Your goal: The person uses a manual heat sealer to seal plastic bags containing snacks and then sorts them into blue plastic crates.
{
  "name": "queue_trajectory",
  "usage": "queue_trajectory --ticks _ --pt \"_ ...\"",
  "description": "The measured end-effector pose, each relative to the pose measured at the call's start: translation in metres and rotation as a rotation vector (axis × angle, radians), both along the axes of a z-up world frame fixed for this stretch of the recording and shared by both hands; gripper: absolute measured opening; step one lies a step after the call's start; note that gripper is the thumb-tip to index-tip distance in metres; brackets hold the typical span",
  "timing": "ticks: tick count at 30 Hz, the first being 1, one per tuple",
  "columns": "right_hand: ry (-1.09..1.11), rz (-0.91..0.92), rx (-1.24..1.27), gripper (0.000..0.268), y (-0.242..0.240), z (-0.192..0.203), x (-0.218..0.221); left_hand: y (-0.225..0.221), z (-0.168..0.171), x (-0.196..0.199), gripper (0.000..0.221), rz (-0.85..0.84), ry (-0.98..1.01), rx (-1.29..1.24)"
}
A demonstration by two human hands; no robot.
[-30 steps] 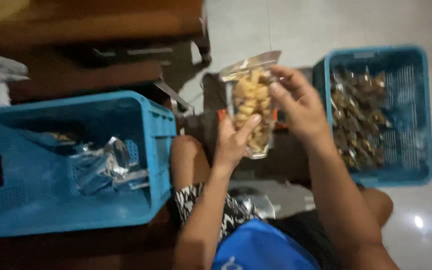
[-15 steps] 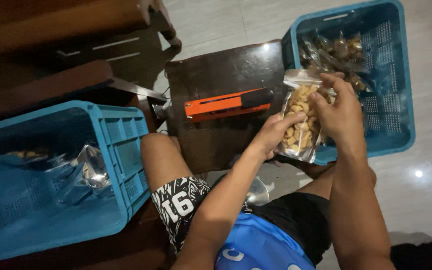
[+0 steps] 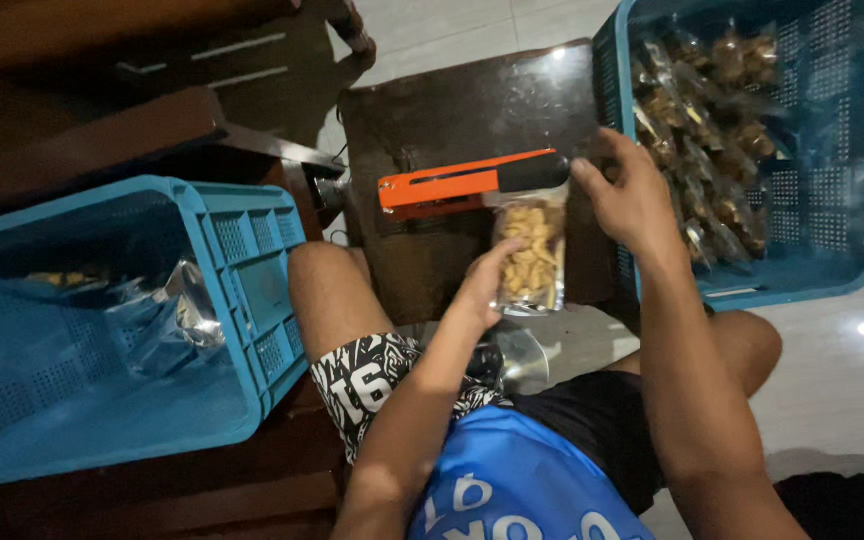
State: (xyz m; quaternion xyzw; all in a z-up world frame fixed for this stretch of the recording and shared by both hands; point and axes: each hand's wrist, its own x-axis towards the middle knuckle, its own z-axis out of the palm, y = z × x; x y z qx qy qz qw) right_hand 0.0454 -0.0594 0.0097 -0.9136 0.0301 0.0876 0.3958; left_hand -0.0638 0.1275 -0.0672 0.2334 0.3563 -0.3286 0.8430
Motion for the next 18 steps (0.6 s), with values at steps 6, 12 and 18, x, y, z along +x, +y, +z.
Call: queue_trajectory --ticks 6,12,18 --pt "0.020 0.028 0.003 0.065 0.024 0.001 0.013 0.026 -0.007 -0.016 0.042 0.086 -0.099 0.058" --pt "0.098 0.014 -0.051 0.071 0.023 -0.006 0.022 0.028 -0.003 -0.011 0.043 0.078 -0.076 0.116" --pt "0.177 -0.023 -0.091 0.074 0.022 -0.014 0.025 0.036 -0.003 -0.013 0.044 0.079 -0.116 0.151"
